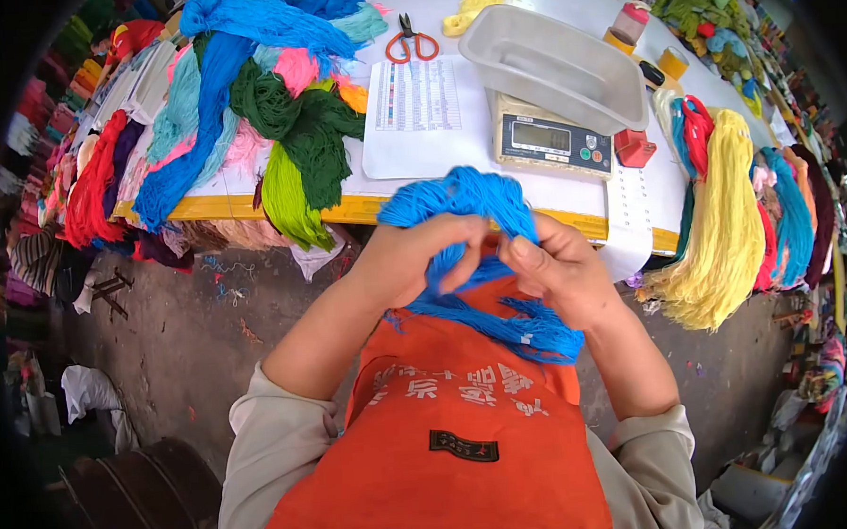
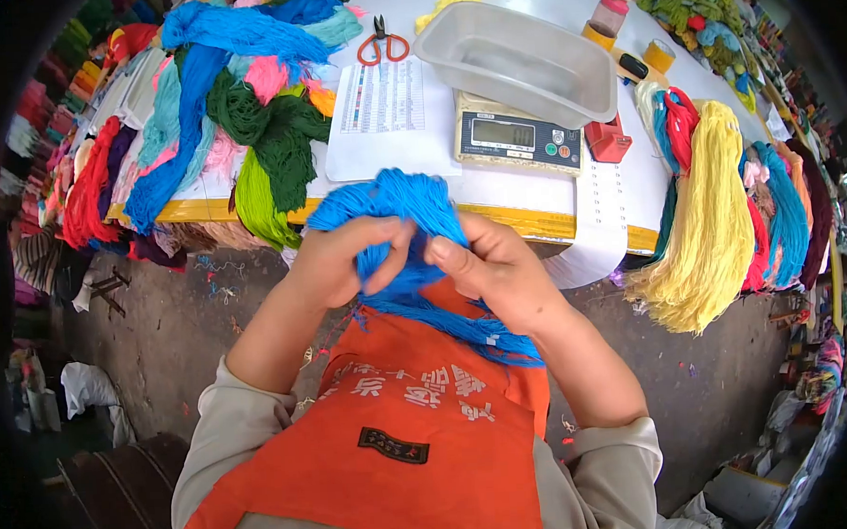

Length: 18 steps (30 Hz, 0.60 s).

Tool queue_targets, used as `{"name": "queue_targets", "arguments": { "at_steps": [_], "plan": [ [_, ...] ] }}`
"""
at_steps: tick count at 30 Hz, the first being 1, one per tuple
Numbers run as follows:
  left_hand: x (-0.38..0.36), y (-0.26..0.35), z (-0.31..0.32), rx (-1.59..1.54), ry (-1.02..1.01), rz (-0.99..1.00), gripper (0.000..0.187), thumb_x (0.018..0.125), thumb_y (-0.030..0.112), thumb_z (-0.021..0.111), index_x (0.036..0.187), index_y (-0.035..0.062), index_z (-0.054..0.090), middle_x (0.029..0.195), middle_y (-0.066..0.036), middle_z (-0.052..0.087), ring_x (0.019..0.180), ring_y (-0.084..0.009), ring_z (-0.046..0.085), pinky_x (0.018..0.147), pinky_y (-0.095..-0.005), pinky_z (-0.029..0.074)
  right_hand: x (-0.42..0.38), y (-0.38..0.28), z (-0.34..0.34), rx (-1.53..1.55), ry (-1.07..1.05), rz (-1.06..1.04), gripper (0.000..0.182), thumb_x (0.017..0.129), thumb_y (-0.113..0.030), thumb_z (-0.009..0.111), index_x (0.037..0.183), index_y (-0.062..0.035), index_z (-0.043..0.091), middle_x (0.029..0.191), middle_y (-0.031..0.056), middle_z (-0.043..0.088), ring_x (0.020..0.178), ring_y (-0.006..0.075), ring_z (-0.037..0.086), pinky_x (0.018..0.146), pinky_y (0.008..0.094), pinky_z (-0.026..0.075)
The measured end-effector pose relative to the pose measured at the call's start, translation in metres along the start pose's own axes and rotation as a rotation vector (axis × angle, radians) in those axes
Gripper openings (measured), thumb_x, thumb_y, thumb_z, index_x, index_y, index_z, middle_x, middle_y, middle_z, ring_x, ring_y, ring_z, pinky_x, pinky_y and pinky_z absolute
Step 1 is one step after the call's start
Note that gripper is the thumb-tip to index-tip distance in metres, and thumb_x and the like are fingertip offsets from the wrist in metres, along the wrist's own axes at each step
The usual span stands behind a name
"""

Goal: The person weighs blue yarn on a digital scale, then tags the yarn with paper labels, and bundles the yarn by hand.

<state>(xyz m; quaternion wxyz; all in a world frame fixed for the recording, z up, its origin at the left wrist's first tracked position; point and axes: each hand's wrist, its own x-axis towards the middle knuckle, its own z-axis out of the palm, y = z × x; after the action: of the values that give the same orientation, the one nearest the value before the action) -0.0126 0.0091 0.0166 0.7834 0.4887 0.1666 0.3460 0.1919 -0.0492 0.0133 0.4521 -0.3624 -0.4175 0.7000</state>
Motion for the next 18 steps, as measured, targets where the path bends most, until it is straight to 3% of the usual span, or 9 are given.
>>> {"name": "queue_targets", "arguments": {
  "at_steps": [2, 5, 6, 7, 8, 12, 16, 17, 18],
  "plan": [
    [-0.014, 0.017, -0.007, 0.144, -0.073, -0.221, 0.023, 0.092, 0.016, 0.063, 0.108, -0.0007, 0.066, 0.070, -0.001, 0.056, 0.051, -0.0041, 0.044, 0.042, -0.0202, 0.028, -0.011, -0.008, -0.011, -0.219, 0.115, -0.109, 0.015, 0.097, -0.026, 0.061, 0.096, -0.0107, 0.058, 0.072, -0.0060, 0.047, 0.056, 0.0018, 0.034, 0.047, 0.0191, 0.027],
    [-0.057, 0.036, -0.086, -0.262, 0.100, -0.035, 0.013, 0.092, 0.014, 0.061, 0.101, 0.0047, 0.058, 0.070, 0.002, 0.051, 0.048, -0.0055, 0.040, 0.041, -0.0199, 0.028, -0.048, -0.023, -0.054, -0.108, 0.232, -0.254, 0.019, 0.098, -0.031, 0.060, 0.091, -0.0130, 0.056, 0.068, -0.0078, 0.041, 0.054, 0.0019, 0.031, 0.046, 0.0193, 0.025],
    [-0.064, 0.063, -0.100, -0.125, 0.226, 0.195, 0.011, 0.094, 0.016, 0.058, 0.095, 0.0070, 0.053, 0.067, 0.003, 0.045, 0.046, -0.0060, 0.038, 0.041, -0.0201, 0.029, -0.063, -0.023, -0.069, -0.126, 0.313, -0.211, 0.021, 0.098, -0.032, 0.060, 0.090, -0.0134, 0.055, 0.067, -0.0080, 0.040, 0.054, 0.0018, 0.031, 0.046, 0.0193, 0.024],
    [-0.073, 0.096, -0.104, -0.302, 0.386, 0.230, 0.018, 0.102, 0.017, 0.046, 0.085, 0.0108, 0.047, 0.064, 0.003, 0.037, 0.046, -0.0064, 0.034, 0.041, -0.0229, 0.027, -0.079, -0.021, -0.087, -0.147, 0.390, -0.171, 0.023, 0.098, -0.034, 0.060, 0.088, -0.0138, 0.055, 0.067, -0.0081, 0.040, 0.053, 0.0018, 0.030, 0.046, 0.0193, 0.023],
    [-0.085, 0.123, -0.118, -0.336, 0.406, 0.291, 0.019, 0.104, 0.017, 0.042, 0.088, 0.0084, 0.047, 0.064, 0.003, 0.035, 0.047, -0.0066, 0.032, 0.041, -0.0229, 0.027, -0.092, -0.014, -0.109, -0.218, 0.437, -0.111, 0.023, 0.098, -0.035, 0.059, 0.088, -0.0140, 0.056, 0.067, -0.0085, 0.040, 0.053, 0.0014, 0.030, 0.046, 0.0192, 0.023],
    [-0.151, 0.190, -0.230, -0.323, 0.448, 0.385, 0.020, 0.105, 0.015, 0.039, 0.092, 0.0050, 0.050, 0.064, 0.003, 0.031, 0.048, -0.0067, 0.028, 0.041, -0.0228, 0.025, -0.136, 0.017, -0.177, -0.445, 0.770, 0.078, 0.024, 0.100, -0.035, 0.055, 0.090, -0.0145, 0.060, 0.066, -0.0107, 0.040, 0.054, 0.0003, 0.030, 0.047, 0.0182, 0.022],
    [-0.204, 0.234, -0.311, -0.191, 0.732, 0.486, 0.018, 0.103, 0.013, 0.043, 0.091, 0.0024, 0.051, 0.062, 0.005, 0.031, 0.047, -0.0055, 0.026, 0.039, -0.0227, 0.021, -0.184, 0.026, -0.243, -0.560, 0.888, 0.172, 0.026, 0.100, -0.035, 0.054, 0.105, -0.0119, 0.064, 0.069, -0.0096, 0.041, 0.055, 0.0008, 0.031, 0.047, 0.0189, 0.022],
    [-0.221, 0.245, -0.341, -0.133, 0.815, 0.521, 0.017, 0.103, 0.012, 0.043, 0.091, 0.0022, 0.051, 0.062, 0.005, 0.031, 0.047, -0.0054, 0.025, 0.038, -0.0229, 0.019, -0.190, 0.025, -0.252, -0.667, 0.984, 0.249, 0.029, 0.100, -0.034, 0.053, 0.107, -0.0087, 0.064, 0.070, -0.0066, 0.046, 0.057, 0.0037, 0.038, 0.049, 0.0216, 0.029],
    [-0.255, 0.261, -0.397, 0.118, 0.810, 0.511, 0.022, 0.104, 0.019, 0.040, 0.092, 0.0053, 0.053, 0.061, 0.005, 0.031, 0.051, -0.0075, 0.031, 0.046, -0.0219, 0.033, -0.200, 0.026, -0.264, -0.774, 1.081, 0.329, 0.032, 0.101, -0.033, 0.052, 0.109, -0.0055, 0.065, 0.072, -0.0036, 0.052, 0.059, 0.0066, 0.044, 0.051, 0.0243, 0.036]
  ]
}}
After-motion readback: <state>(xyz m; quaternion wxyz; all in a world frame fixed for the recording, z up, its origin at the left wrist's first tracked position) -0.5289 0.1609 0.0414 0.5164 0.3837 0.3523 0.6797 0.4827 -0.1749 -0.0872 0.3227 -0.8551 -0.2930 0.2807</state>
